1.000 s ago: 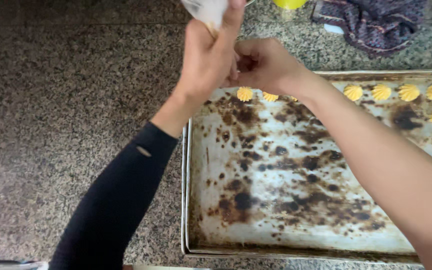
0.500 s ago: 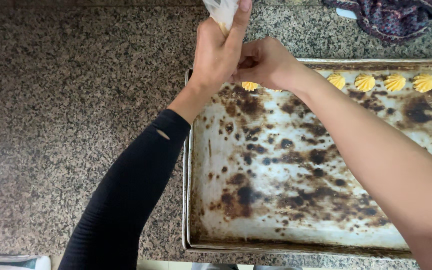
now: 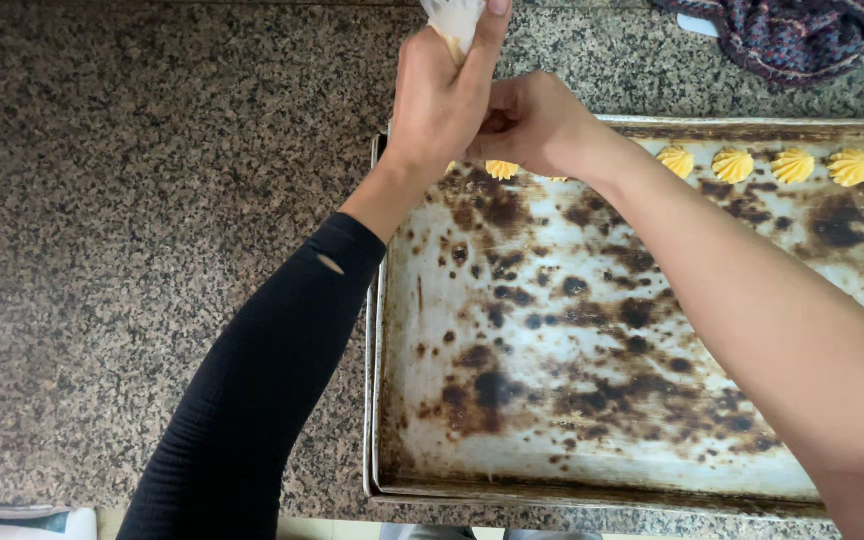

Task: The person pipes stars of dough onto a baking sheet, then refills a piping bag with dough from a bowl using a plastic scraper.

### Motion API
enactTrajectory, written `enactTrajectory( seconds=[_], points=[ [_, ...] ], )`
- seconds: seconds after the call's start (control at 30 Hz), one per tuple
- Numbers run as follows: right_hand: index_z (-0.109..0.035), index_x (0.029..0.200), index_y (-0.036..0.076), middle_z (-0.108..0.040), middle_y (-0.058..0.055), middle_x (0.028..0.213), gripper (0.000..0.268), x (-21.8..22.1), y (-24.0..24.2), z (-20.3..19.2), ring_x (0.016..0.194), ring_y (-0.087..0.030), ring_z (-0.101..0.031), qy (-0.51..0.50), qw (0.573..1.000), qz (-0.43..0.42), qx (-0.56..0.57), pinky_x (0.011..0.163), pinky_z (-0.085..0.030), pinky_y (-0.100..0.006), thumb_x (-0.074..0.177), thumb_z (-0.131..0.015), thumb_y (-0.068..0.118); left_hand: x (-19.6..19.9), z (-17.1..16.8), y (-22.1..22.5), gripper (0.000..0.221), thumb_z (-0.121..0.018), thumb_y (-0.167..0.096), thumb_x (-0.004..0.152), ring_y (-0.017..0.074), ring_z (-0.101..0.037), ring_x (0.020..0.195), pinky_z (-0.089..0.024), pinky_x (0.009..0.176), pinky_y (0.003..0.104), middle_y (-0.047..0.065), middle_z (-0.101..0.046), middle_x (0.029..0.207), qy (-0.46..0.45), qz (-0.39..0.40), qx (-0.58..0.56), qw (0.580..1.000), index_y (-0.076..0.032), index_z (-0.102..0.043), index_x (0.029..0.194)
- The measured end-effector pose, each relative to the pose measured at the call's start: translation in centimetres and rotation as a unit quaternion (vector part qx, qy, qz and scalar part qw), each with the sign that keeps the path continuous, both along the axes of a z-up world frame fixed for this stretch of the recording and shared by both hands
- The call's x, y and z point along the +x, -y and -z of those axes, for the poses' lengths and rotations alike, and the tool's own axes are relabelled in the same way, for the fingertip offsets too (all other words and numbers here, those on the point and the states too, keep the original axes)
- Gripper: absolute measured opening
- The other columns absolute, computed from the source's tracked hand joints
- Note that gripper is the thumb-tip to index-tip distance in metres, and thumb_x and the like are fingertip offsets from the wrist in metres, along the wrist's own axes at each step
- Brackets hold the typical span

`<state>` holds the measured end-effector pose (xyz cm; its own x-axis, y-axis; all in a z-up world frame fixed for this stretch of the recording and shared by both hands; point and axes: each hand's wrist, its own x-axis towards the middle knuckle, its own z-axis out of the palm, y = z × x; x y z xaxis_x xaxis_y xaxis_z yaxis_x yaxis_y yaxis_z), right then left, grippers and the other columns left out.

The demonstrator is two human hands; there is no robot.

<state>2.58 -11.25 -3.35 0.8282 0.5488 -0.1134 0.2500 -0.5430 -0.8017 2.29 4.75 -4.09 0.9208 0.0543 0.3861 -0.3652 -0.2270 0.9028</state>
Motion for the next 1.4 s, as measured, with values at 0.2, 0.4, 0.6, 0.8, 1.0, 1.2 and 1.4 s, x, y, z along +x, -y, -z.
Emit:
enactTrajectory(
  seconds=[0.2,0.4,0.6,0.8,1.0,1.2,1.4],
  points=[
    [-0.074,0.096,0.000,-0.072,-0.001,0.080,0.024,0.0,0.0,0.1,0.074,-0.006,-0.058,-0.008,1.000,0.011,-0.006,0.067,-0.050,-0.028,0.084,-0.086,0.017,-0.3,-0.2,0.0,0.067,-0.053,-0.056,0.104,0.0088,-0.045,0.053,-0.043,0.048,0.036,0.003,-0.051,0.053,0.001,0.003,0.001,1.000,0.002,-0.056,0.071],
    [-0.073,0.092,0.000,-0.072,0.000,0.080,0.022,0.3,0.0,0.4,0.074,-0.005,-0.059,-0.014,1.000,0.018,-0.005,0.068,-0.051,-0.027,0.084,-0.085,0.016,-0.3,-0.4,-0.1,0.068,-0.052,-0.057,0.104,0.0095,-0.046,0.053,-0.045,0.049,0.036,0.003,-0.052,0.052,0.021,0.005,0.010,1.000,0.002,-0.058,0.071],
    [-0.073,0.092,0.000,-0.072,-0.002,0.079,0.022,0.2,-0.1,0.0,0.073,-0.007,-0.059,0.000,1.000,0.008,-0.009,0.068,-0.050,-0.028,0.085,-0.086,0.017,-0.4,-0.6,0.0,0.065,-0.054,-0.054,0.104,0.0099,-0.046,0.053,-0.045,0.049,0.036,0.003,-0.053,0.053,0.022,0.002,-0.003,1.000,0.002,-0.058,0.071],
    [-0.074,0.092,0.000,-0.073,-0.002,0.079,0.022,0.1,0.0,-0.1,0.073,-0.007,-0.061,0.008,1.000,0.004,-0.002,0.067,-0.051,-0.028,0.085,-0.086,0.017,-0.5,-0.7,-0.1,0.063,-0.055,-0.051,0.105,0.0103,-0.047,0.051,-0.043,0.048,0.035,0.003,-0.051,0.053,0.020,0.006,-0.001,1.000,0.001,-0.057,0.070],
    [-0.073,0.093,-0.001,-0.073,-0.001,0.081,0.023,0.4,0.0,0.4,0.076,-0.006,-0.062,-0.017,1.000,0.009,0.018,0.068,-0.052,-0.027,0.085,-0.085,0.016,-0.2,-0.3,-0.1,0.065,-0.055,-0.052,0.105,0.0107,-0.048,0.049,-0.043,0.047,0.035,0.003,-0.051,0.052,0.012,-0.001,0.011,1.000,0.001,-0.056,0.068],
    [-0.073,0.100,0.001,-0.073,0.000,0.084,0.024,-0.7,0.2,-2.1,0.076,-0.006,-0.063,-0.018,0.999,0.004,0.034,0.069,-0.052,-0.026,0.087,-0.084,0.018,-1.3,-3.1,0.1,0.054,-0.061,-0.043,0.106,0.0076,-0.045,0.055,-0.039,0.048,0.032,0.000,-0.052,0.058,0.032,0.013,-0.078,0.996,0.002,-0.061,0.077],
    [-0.061,0.138,0.002,-0.065,0.003,0.107,0.051,-3.8,2.0,-12.0,0.097,-0.006,-0.057,0.030,0.978,-0.014,0.206,0.088,-0.051,-0.024,0.100,-0.072,0.034,-3.4,-15.6,-2.3,0.038,-0.062,-0.029,0.107,0.0058,-0.060,0.052,-0.048,0.049,0.027,0.000,-0.059,0.058,0.025,0.119,-0.146,0.982,-0.002,-0.065,0.079]
  ],
)
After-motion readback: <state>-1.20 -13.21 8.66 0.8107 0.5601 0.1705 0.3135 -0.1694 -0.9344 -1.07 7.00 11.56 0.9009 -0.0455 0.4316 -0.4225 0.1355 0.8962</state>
